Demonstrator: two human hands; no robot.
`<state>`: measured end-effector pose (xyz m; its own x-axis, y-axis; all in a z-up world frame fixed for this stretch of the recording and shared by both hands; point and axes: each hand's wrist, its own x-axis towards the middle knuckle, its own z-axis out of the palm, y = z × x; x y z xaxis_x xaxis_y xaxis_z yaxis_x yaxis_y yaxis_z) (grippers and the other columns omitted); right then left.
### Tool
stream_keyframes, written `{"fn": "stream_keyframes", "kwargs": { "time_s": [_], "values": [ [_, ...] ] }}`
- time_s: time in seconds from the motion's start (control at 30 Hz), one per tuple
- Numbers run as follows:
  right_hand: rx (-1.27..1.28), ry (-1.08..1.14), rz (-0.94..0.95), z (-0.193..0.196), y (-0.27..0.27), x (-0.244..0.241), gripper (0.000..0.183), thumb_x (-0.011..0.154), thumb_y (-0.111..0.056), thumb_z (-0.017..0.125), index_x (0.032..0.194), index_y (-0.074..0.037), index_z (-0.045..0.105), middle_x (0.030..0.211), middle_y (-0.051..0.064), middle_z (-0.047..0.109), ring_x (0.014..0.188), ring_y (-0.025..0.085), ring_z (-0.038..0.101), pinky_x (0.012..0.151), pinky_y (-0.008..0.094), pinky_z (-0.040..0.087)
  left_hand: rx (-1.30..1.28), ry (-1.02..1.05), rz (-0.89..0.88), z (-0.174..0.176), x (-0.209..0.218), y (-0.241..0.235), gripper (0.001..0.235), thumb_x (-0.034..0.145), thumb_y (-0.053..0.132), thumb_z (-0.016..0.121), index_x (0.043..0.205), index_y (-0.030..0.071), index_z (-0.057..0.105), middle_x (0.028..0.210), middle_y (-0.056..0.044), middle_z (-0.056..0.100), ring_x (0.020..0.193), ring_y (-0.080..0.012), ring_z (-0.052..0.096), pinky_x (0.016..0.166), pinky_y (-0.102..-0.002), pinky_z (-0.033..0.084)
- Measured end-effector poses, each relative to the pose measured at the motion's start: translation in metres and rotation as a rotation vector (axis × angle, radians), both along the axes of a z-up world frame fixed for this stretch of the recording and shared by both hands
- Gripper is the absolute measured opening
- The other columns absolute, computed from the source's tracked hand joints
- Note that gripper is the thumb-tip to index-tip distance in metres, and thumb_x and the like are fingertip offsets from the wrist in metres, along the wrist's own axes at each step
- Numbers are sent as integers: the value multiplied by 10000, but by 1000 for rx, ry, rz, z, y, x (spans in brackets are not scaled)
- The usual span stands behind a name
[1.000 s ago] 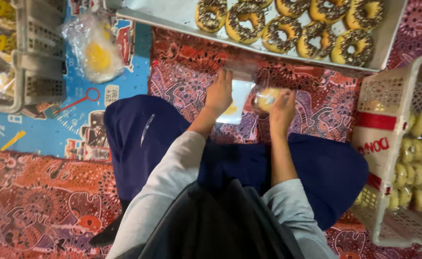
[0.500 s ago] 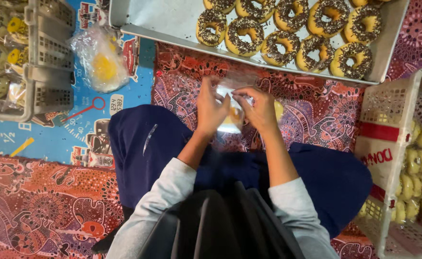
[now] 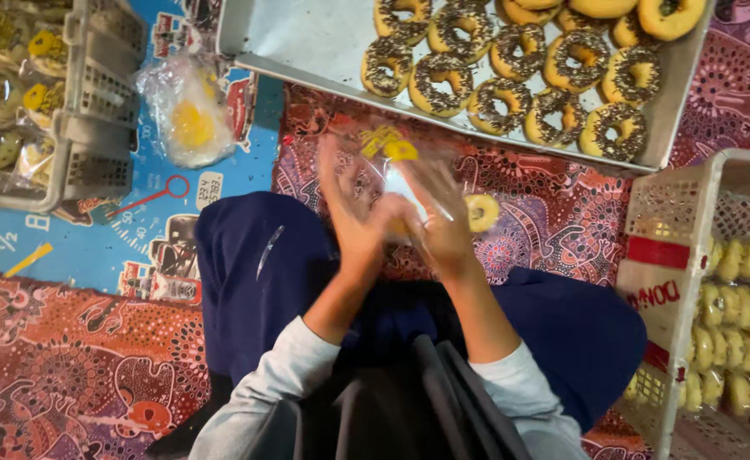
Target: The person sits on a patterned mat and repeatedly picks donuts from a metal tray, places them into small clear plastic bags, and sets the filled bags into a white plastic crate. The donuts include both plain and sesame-topped varieties.
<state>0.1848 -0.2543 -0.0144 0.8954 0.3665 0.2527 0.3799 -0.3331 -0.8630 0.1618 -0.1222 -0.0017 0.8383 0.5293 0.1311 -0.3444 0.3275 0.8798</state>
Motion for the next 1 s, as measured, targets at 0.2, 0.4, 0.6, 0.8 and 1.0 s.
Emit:
{"fn": "stream_keyframes", "kwargs": {
  "time_s": [0.2,0.4,0.6,0.8,1.0],
  "values": [
    [-64,60,106,37,14,46,336,857,-212,863,1177,-214,761,1189,88,770,1131,226,706,1015,437,578,-631,14,-159,-35,34,72,201,960,87,688,1113,81,558,1019,-86,634,967,-275,659,903,-458,543],
    [-816,-349,150,26,26,187,786,767,-201,893,1492,-153,591,1578,245,366,1409,440,374,1129,594,283,-952,-82,-141,-49,41,116,270,1029,294,622,981,30,645,940,-129,674,933,-297,667,1034,-563,530],
    [-721,-223,166,66,56,175,741,741,-271,923,1372,-132,561,1547,213,454,1412,402,440,1178,524,321,-1290,-68,-141,-59,40,127,483,981,449,603,943,-28,666,896,-186,694,917,-348,674,1121,-591,441],
    [295,538,388,91,28,62,667,849,-178,865,1434,-56,568,1331,155,619,1264,283,590,1142,427,470,-1337,-148,-82,-66,47,123,505,1003,471,573,990,-28,652,962,-201,683,983,-344,674,1180,-609,410],
    [-276,-55,-25,64,50,15,542,743,-194,947,1238,-86,754,1133,129,646,1076,308,625,966,434,494,-988,-253,-183,-43,41,78,516,1035,503,467,1275,60,580,1170,-193,663,1076,-354,660,1084,-624,440]
  ]
}}
